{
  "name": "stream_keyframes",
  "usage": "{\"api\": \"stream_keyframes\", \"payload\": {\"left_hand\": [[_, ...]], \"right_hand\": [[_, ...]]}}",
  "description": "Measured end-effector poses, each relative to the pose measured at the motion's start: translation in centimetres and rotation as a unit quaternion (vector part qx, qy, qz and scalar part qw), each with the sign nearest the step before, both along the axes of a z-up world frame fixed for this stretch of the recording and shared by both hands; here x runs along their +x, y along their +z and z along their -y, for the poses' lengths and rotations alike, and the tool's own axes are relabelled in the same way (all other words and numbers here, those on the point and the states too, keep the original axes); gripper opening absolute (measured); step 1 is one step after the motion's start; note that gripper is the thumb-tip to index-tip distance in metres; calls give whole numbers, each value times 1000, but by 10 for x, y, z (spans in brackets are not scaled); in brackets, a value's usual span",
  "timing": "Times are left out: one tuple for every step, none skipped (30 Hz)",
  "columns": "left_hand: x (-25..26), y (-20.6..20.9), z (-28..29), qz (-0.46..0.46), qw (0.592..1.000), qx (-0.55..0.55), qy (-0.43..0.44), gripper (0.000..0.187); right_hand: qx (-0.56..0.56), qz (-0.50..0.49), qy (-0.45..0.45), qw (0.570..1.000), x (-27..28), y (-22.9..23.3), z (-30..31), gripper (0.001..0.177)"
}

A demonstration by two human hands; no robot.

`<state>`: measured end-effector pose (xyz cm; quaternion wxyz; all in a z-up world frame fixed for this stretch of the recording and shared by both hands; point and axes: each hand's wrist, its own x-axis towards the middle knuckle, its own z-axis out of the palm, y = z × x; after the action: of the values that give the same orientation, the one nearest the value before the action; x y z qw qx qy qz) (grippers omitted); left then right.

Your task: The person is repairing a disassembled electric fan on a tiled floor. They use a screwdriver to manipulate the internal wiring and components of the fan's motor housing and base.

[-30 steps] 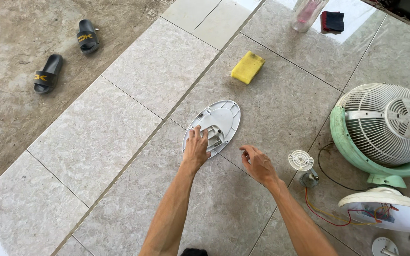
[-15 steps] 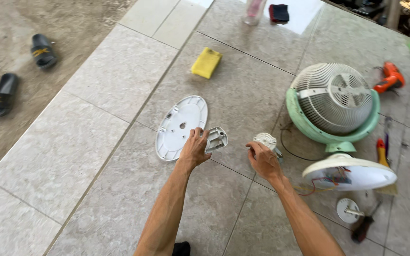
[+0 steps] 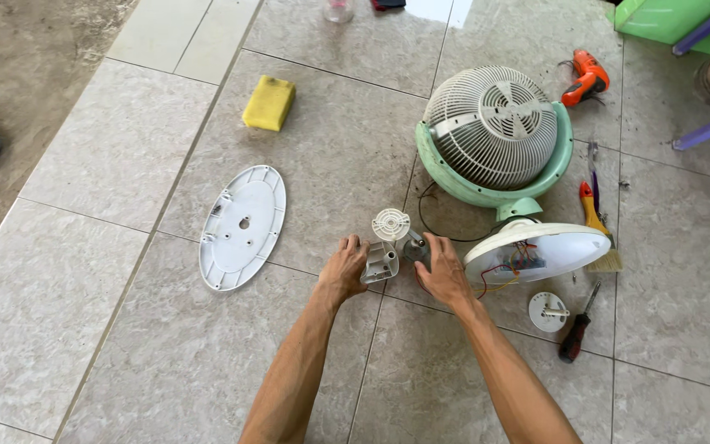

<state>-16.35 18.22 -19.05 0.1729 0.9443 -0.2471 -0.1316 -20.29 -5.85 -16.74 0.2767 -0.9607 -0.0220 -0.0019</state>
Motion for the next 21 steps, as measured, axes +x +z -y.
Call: {"api": "stream_keyframes", "payload": {"left_hand": [[1,-1,5,-3,1000,6,10,92],[1,-2,9,-6,1000,13,21,92],[2,-2,14,-9,999,19,32,92],[3,-2,16,-5,999,25,31,94],[3,-2,16,0,999,30,30,96],[4,-1,17,5,999,36,30,98],[5,0,17,5,999,31,31,98],[6,1,16,5,999,26,33,99],[7,2,16,4,999,22,35,100],[7,2,18,8,999,25,41,99],[8,3,20,13,998,27,47,98],[7,3,21,16,998,31,52,98],[5,4,22,10,998,37,59,98],[5,6,24,7,997,42,66,99],[5,8,25,4,996,47,73,100],[6,9,26,0,996,41,84,99],[6,11,27,-4,995,35,95,99],[7,12,29,-8,994,28,105,99],[8,13,32,3,991,24,129,98],[8,14,35,13,988,19,151,98],[8,15,37,23,985,14,173,98]], "right_hand": [[7,-3,-1,1000,2,-2,1,65],[14,-5,0,1000,4,-3,2,64],[21,-8,0,1000,6,-5,3,63],[27,-11,-4,1000,9,-8,2,60],[33,-14,-9,999,11,-10,2,58],[39,-17,-12,999,14,-11,2,56],[35,-9,-14,999,17,-13,2,50],[32,-1,-16,999,20,-16,1,45],[29,7,-18,999,23,-18,1,40],[24,1,-26,999,25,-19,1,37],[20,-5,-35,999,28,-20,2,34],[15,-11,-44,999,28,-21,2,32],[21,-15,-54,998,28,-22,1,31],[24,-16,-63,998,30,-21,1,30],[28,-17,-73,997,32,-21,1,30],[36,-27,-87,995,33,-21,1,29],[43,-36,-102,993,34,-21,1,29],[50,-46,-117,991,35,-22,2,29],[52,-38,-120,991,36,-24,3,29],[53,-30,-125,990,35,-25,4,29],[54,-22,-129,990,36,-27,5,29]]}}
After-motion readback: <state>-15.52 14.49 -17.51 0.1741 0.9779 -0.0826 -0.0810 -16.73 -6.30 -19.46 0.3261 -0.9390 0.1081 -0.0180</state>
